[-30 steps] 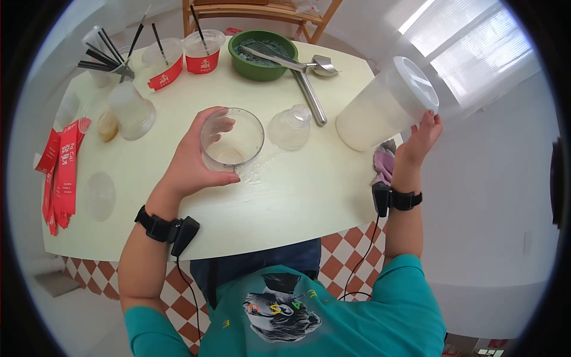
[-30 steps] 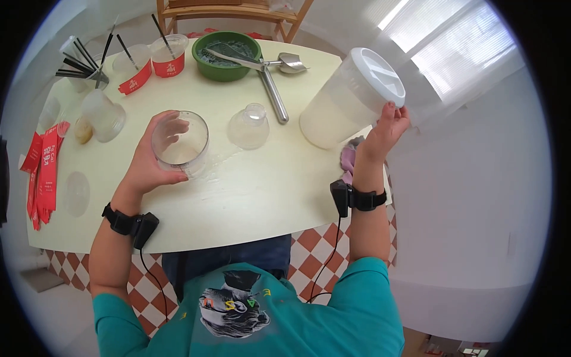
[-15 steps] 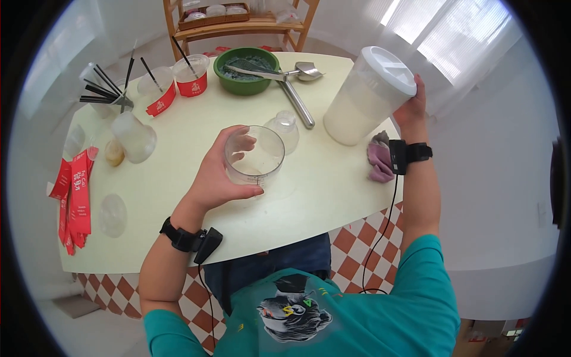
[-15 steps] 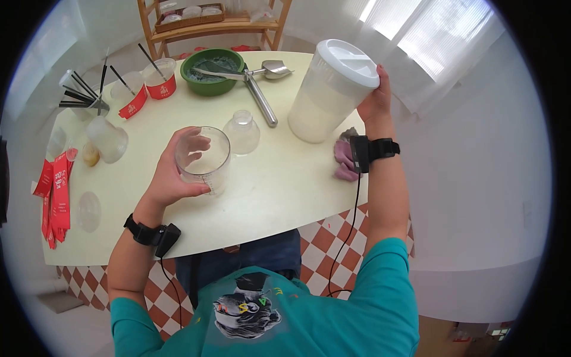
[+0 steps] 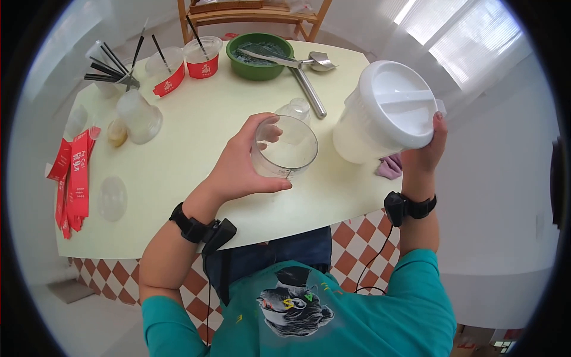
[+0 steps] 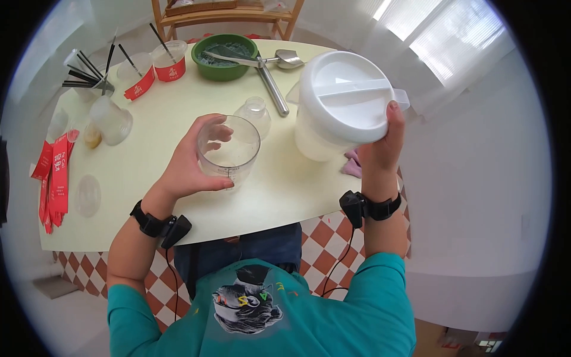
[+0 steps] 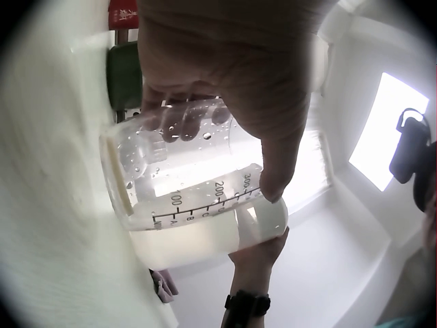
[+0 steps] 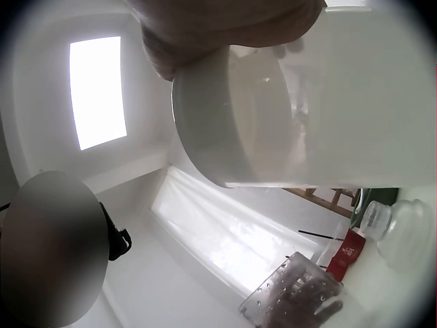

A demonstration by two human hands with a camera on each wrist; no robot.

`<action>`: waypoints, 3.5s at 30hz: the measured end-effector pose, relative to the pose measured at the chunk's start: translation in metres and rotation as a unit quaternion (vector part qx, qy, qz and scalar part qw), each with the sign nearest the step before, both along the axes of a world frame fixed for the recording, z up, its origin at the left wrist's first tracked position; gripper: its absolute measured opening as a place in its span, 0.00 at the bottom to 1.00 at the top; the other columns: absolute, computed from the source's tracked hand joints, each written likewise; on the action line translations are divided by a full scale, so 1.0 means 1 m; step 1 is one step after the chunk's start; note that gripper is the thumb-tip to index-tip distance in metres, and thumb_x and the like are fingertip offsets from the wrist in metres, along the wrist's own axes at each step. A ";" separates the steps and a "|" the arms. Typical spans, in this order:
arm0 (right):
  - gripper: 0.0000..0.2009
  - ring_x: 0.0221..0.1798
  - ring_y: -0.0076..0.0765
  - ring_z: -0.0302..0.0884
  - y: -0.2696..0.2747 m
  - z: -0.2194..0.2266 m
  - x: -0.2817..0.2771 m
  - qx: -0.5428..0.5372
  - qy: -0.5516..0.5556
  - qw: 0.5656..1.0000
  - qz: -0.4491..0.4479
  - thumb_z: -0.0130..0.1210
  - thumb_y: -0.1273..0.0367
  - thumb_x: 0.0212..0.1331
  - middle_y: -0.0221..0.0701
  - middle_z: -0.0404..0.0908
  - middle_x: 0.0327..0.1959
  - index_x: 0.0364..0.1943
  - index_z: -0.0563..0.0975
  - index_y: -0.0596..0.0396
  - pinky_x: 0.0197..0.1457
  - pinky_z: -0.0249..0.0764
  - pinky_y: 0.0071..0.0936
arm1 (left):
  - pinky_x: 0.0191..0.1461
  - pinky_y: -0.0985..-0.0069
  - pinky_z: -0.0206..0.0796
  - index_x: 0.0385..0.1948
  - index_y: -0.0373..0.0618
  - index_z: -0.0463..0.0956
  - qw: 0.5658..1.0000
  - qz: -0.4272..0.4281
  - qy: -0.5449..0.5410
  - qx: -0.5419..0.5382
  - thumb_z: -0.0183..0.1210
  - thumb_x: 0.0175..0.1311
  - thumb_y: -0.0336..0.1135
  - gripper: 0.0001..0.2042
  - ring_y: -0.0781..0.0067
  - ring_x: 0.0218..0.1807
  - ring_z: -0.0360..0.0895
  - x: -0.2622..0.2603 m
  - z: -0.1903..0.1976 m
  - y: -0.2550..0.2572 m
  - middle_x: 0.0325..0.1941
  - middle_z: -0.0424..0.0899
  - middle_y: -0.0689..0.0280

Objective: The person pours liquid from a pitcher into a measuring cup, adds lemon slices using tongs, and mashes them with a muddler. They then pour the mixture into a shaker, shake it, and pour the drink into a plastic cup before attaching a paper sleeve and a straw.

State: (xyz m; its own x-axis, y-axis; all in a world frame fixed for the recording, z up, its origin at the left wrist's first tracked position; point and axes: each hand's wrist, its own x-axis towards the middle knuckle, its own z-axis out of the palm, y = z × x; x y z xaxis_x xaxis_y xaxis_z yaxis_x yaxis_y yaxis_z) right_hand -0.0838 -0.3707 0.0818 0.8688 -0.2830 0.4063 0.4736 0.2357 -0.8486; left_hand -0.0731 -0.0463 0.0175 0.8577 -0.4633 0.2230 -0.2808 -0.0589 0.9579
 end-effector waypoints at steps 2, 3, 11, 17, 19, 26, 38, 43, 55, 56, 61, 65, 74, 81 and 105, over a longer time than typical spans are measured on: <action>0.27 0.57 0.41 0.74 0.011 -0.002 -0.009 -0.042 -0.009 0.999 -0.004 0.42 0.55 0.63 0.42 0.75 0.53 0.56 0.69 0.65 0.59 0.71 0.36 | 0.64 0.60 0.62 0.62 0.48 0.60 1.000 0.004 -0.021 0.005 0.77 0.28 0.41 0.49 0.63 0.59 0.71 -0.001 0.000 0.000 0.54 0.74 0.60; 0.27 0.57 0.40 0.74 0.019 -0.002 -0.012 -0.083 -0.020 0.996 -0.010 0.43 0.54 0.63 0.42 0.75 0.53 0.55 0.69 0.65 0.59 0.70 0.36 | 0.64 0.60 0.62 0.62 0.48 0.60 1.000 0.006 -0.019 0.004 0.77 0.28 0.41 0.49 0.63 0.59 0.71 -0.002 -0.001 0.002 0.54 0.74 0.60; 0.47 0.61 0.40 0.70 0.063 0.007 -0.023 -0.156 -0.016 0.987 -0.032 0.59 0.51 0.49 0.50 0.68 0.60 0.65 0.55 0.75 0.63 0.67 0.34 | 0.63 0.62 0.62 0.62 0.48 0.61 0.999 -0.011 -0.028 0.045 0.77 0.28 0.40 0.49 0.64 0.58 0.71 -0.002 0.009 0.016 0.52 0.74 0.61; 0.50 0.60 0.44 0.72 0.077 0.002 -0.024 -0.219 -0.002 0.974 -0.052 0.58 0.46 0.47 0.50 0.68 0.60 0.67 0.54 0.73 0.61 0.71 0.37 | 0.62 0.63 0.63 0.61 0.47 0.63 0.998 -0.024 -0.020 0.057 0.75 0.28 0.39 0.47 0.65 0.58 0.72 0.001 0.009 0.026 0.52 0.75 0.61; 0.51 0.60 0.44 0.73 0.081 0.002 -0.024 -0.224 -0.014 0.973 -0.058 0.60 0.47 0.45 0.51 0.69 0.59 0.67 0.54 0.73 0.61 0.72 0.37 | 0.62 0.63 0.63 0.60 0.47 0.63 0.998 -0.022 -0.024 0.055 0.75 0.28 0.38 0.47 0.64 0.58 0.72 0.001 0.010 0.029 0.52 0.75 0.61; 0.51 0.59 0.43 0.74 0.081 0.000 -0.022 -0.228 -0.009 0.972 -0.054 0.60 0.46 0.45 0.50 0.69 0.59 0.67 0.54 0.72 0.60 0.73 0.36 | 0.63 0.65 0.63 0.59 0.45 0.63 0.994 -0.027 -0.066 0.084 0.75 0.29 0.37 0.45 0.63 0.57 0.72 0.002 0.010 0.030 0.51 0.75 0.58; 0.52 0.58 0.44 0.75 0.092 -0.004 -0.020 -0.264 -0.023 0.964 -0.034 0.62 0.46 0.45 0.50 0.70 0.58 0.68 0.53 0.71 0.58 0.75 0.37 | 0.63 0.68 0.63 0.59 0.43 0.63 0.992 -0.037 -0.098 0.070 0.75 0.31 0.39 0.45 0.63 0.55 0.73 0.008 0.002 0.034 0.50 0.75 0.57; 0.51 0.58 0.44 0.74 0.091 -0.001 -0.018 -0.280 -0.015 0.959 -0.035 0.61 0.47 0.46 0.50 0.70 0.58 0.67 0.53 0.72 0.59 0.73 0.37 | 0.63 0.67 0.63 0.60 0.44 0.63 0.992 -0.034 -0.097 0.077 0.76 0.31 0.39 0.45 0.63 0.55 0.73 0.008 0.002 0.035 0.51 0.75 0.57; 0.50 0.60 0.44 0.73 0.096 0.003 -0.015 -0.273 -0.010 0.962 -0.025 0.61 0.49 0.47 0.51 0.70 0.58 0.67 0.54 0.72 0.61 0.71 0.37 | 0.63 0.67 0.63 0.60 0.44 0.63 0.992 -0.026 -0.092 0.088 0.76 0.30 0.37 0.45 0.62 0.56 0.73 0.009 0.003 0.034 0.51 0.76 0.56; 0.50 0.60 0.44 0.73 0.096 0.003 -0.015 -0.273 -0.009 0.962 -0.024 0.61 0.49 0.47 0.51 0.70 0.58 0.67 0.54 0.72 0.61 0.71 0.37 | 0.63 0.66 0.63 0.59 0.43 0.63 0.991 -0.026 -0.094 0.092 0.76 0.30 0.37 0.45 0.62 0.56 0.73 0.009 0.003 0.034 0.51 0.76 0.56; 0.50 0.60 0.44 0.73 0.091 0.001 -0.013 -0.283 -0.016 0.959 -0.014 0.62 0.49 0.47 0.50 0.70 0.58 0.67 0.54 0.72 0.62 0.70 0.37 | 0.64 0.66 0.63 0.59 0.43 0.63 0.992 -0.028 -0.083 0.086 0.75 0.31 0.37 0.45 0.61 0.56 0.73 0.008 0.006 0.033 0.50 0.76 0.55; 0.50 0.60 0.44 0.73 0.093 0.002 -0.015 -0.281 -0.010 0.959 -0.018 0.62 0.48 0.47 0.50 0.70 0.58 0.67 0.54 0.72 0.62 0.70 0.37 | 0.64 0.65 0.63 0.59 0.43 0.63 0.992 -0.032 -0.084 0.086 0.75 0.31 0.37 0.44 0.60 0.57 0.73 0.009 0.005 0.033 0.51 0.75 0.55; 0.50 0.60 0.43 0.73 0.092 0.003 -0.016 -0.283 -0.013 0.959 -0.012 0.62 0.50 0.47 0.50 0.70 0.58 0.67 0.54 0.72 0.62 0.71 0.37 | 0.64 0.65 0.63 0.59 0.44 0.63 0.992 -0.034 -0.082 0.087 0.74 0.32 0.37 0.44 0.60 0.56 0.73 0.009 0.006 0.033 0.51 0.75 0.55; 0.49 0.60 0.43 0.73 0.093 0.003 -0.015 -0.280 -0.015 0.960 -0.011 0.62 0.50 0.47 0.49 0.70 0.58 0.67 0.54 0.71 0.62 0.70 0.37 | 0.65 0.64 0.62 0.60 0.45 0.63 0.993 -0.036 -0.077 0.082 0.75 0.32 0.37 0.44 0.60 0.57 0.73 0.009 0.005 0.033 0.51 0.75 0.55; 0.47 0.61 0.44 0.72 0.087 0.008 -0.010 -0.252 -0.006 0.967 -0.019 0.59 0.50 0.51 0.50 0.70 0.59 0.67 0.55 0.72 0.63 0.69 0.36 | 0.68 0.61 0.59 0.62 0.47 0.62 1.000 -0.013 -0.016 0.024 0.76 0.29 0.35 0.47 0.63 0.62 0.70 0.013 -0.005 0.029 0.56 0.74 0.58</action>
State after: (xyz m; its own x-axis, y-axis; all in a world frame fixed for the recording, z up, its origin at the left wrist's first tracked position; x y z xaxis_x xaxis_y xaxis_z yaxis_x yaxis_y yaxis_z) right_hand -0.0939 -0.2837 0.0901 0.8561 -0.0784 0.5108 0.4838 -0.2257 -0.8456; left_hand -0.0603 -0.0175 0.0126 0.8383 -0.4958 0.2267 -0.3126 -0.0966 0.9449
